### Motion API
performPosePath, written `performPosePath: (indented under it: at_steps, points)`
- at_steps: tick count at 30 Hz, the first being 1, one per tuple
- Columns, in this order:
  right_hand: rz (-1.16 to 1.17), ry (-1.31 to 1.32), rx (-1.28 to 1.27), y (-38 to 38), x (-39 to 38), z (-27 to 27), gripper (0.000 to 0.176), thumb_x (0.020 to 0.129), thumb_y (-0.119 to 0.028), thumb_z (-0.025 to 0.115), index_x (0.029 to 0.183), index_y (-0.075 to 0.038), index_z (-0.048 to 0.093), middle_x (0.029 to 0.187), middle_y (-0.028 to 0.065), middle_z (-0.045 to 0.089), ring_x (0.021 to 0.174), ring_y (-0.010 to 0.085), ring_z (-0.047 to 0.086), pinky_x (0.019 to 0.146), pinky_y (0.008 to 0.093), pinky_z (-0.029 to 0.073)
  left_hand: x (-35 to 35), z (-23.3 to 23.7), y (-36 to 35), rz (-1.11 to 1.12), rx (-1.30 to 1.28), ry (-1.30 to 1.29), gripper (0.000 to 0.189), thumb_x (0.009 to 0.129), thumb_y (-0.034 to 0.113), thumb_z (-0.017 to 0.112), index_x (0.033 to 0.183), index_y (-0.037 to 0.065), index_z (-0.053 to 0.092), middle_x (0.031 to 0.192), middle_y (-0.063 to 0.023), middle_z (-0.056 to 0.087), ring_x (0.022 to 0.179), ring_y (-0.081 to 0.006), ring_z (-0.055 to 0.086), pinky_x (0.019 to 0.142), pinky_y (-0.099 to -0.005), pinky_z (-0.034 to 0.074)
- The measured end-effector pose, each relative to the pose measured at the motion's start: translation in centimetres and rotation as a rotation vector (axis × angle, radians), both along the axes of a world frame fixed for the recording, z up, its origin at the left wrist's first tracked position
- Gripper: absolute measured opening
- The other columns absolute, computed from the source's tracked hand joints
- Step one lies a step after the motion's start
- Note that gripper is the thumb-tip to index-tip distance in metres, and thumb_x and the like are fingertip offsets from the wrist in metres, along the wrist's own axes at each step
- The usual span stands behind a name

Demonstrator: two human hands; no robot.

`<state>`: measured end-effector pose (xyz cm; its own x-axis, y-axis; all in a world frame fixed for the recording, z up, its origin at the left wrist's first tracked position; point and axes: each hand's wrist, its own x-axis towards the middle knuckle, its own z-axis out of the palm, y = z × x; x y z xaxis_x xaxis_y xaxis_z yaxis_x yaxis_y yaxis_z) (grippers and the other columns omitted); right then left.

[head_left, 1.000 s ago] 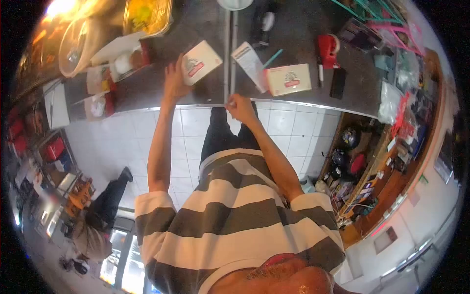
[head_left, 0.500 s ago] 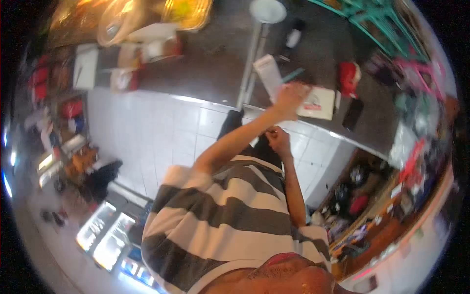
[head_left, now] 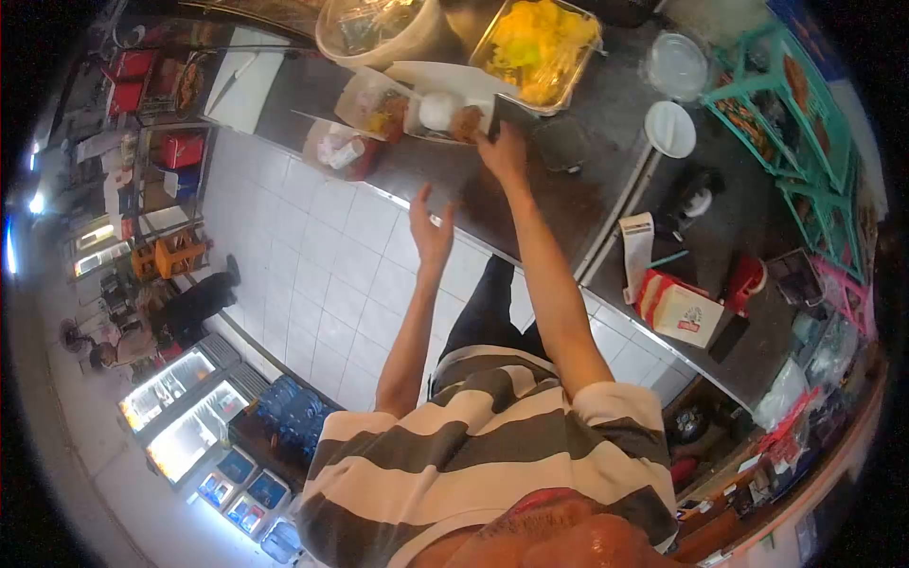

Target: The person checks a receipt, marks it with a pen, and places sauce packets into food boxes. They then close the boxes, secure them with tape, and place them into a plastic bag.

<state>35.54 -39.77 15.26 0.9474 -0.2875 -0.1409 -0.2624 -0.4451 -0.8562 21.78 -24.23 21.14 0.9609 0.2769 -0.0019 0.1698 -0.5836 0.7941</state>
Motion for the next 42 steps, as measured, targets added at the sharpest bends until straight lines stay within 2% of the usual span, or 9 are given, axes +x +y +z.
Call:
performPosePath:
  at_steps: [10,14,17,19,24,26,29,37,42]
  points:
    - [0.033,0.149,-0.184,-6.2,-12.8,-1.8,0.023,0.088,-0.013,0.061,0.105,0.0,0.07,0.082,0.0194,0.071,0.079,0.0349,0.072,0.072,0.0465,0.057,5.8,-7.4,2.3,-0.069,-0.492,0.262,0.039,0.098,0.021,0.065,0.128,-0.003,0.062,0.122,-0.0152,0.067,0.107,-0.0185,0.062,0.092,-0.0316,0.048]
    - [-0.018,0.539,0.205,-12.2,-18.8,0.8,0.031,0.091,-0.017,0.068,0.114,0.002,0.067,0.088,0.0166,0.071,0.076,0.0221,0.072,0.063,0.0361,0.059,2.3,-9.2,0.5,-0.294,-0.383,0.351,0.026,0.097,0.023,0.067,0.103,-0.001,0.074,0.092,-0.0101,0.073,0.081,-0.0136,0.063,0.076,-0.0288,0.051]
    - [-0.16,0.512,0.41,-13.6,-22.1,-1.8,0.045,0.088,-0.023,0.077,0.122,0.003,0.063,0.096,0.0152,0.071,0.08,0.0188,0.071,0.064,0.0318,0.059,0.6,-9.0,-0.6,-0.3,-0.398,0.296,0.029,0.093,0.021,0.07,0.108,-0.004,0.072,0.102,-0.0186,0.072,0.092,-0.0241,0.069,0.082,-0.0344,0.053]
    - [-0.033,0.459,0.116,-13.9,-21.7,-0.1,0.053,0.085,-0.027,0.08,0.125,0.002,0.061,0.102,0.0152,0.071,0.082,0.0211,0.07,0.07,0.0353,0.058,1.2,-7.6,-0.6,-0.264,-0.389,0.47,0.032,0.094,0.021,0.069,0.114,-0.003,0.07,0.105,-0.0188,0.071,0.098,-0.025,0.068,0.085,-0.0352,0.053]
    - [-0.172,-0.212,-0.682,-16.6,-15.2,10.3,0.048,0.082,-0.021,0.079,0.126,-0.01,0.064,0.107,0.0112,0.07,0.096,0.0275,0.068,0.083,0.0359,0.054,8.8,-1.1,-1.2,-0.272,0.139,-0.325,0.039,0.089,0.015,0.072,0.126,0.004,0.065,0.109,-0.0166,0.068,0.103,-0.0303,0.066,0.088,-0.0372,0.053]
    - [0.018,-0.188,-0.563,-18.1,-14.5,9.1,0.042,0.082,-0.016,0.076,0.121,-0.007,0.065,0.108,0.0136,0.069,0.097,0.0302,0.067,0.085,0.0373,0.054,11.1,-2.2,0.8,-0.733,0.211,-0.189,0.036,0.08,0.011,0.076,0.114,0.005,0.068,0.104,-0.0169,0.068,0.099,-0.035,0.065,0.084,-0.0408,0.054]
    - [0.253,-0.207,-0.485,-18.2,-16.3,7.7,0.029,0.08,-0.003,0.068,0.109,-0.003,0.064,0.106,0.0144,0.068,0.097,0.0344,0.065,0.085,0.0413,0.055,9.4,-4.8,2.5,-0.812,0.232,-0.069,0.033,0.074,0.007,0.077,0.106,0.005,0.068,0.103,-0.0173,0.068,0.096,-0.037,0.066,0.08,-0.0439,0.054]
    - [-0.304,-0.05,-0.111,-10.5,-21.1,0.8,0.032,0.076,0.0,0.07,0.108,-0.003,0.063,0.102,0.0166,0.071,0.094,0.0346,0.071,0.081,0.0382,0.057,1.3,-6.6,-2.8,-0.131,-0.533,0.156,0.024,0.085,0.014,0.074,0.103,-0.001,0.069,0.099,-0.0133,0.073,0.091,-0.0185,0.067,0.084,-0.0327,0.051]
    - [-0.337,0.025,0.06,-10.5,-20.9,3.6,0.039,0.076,0.003,0.065,0.114,-0.005,0.067,0.106,0.0154,0.074,0.103,0.0297,0.072,0.089,0.0363,0.055,1.0,-6.6,-3.0,-0.085,-0.499,0.185,0.025,0.085,0.014,0.074,0.104,-0.002,0.069,0.102,-0.0127,0.073,0.096,-0.0188,0.067,0.086,-0.032,0.051]
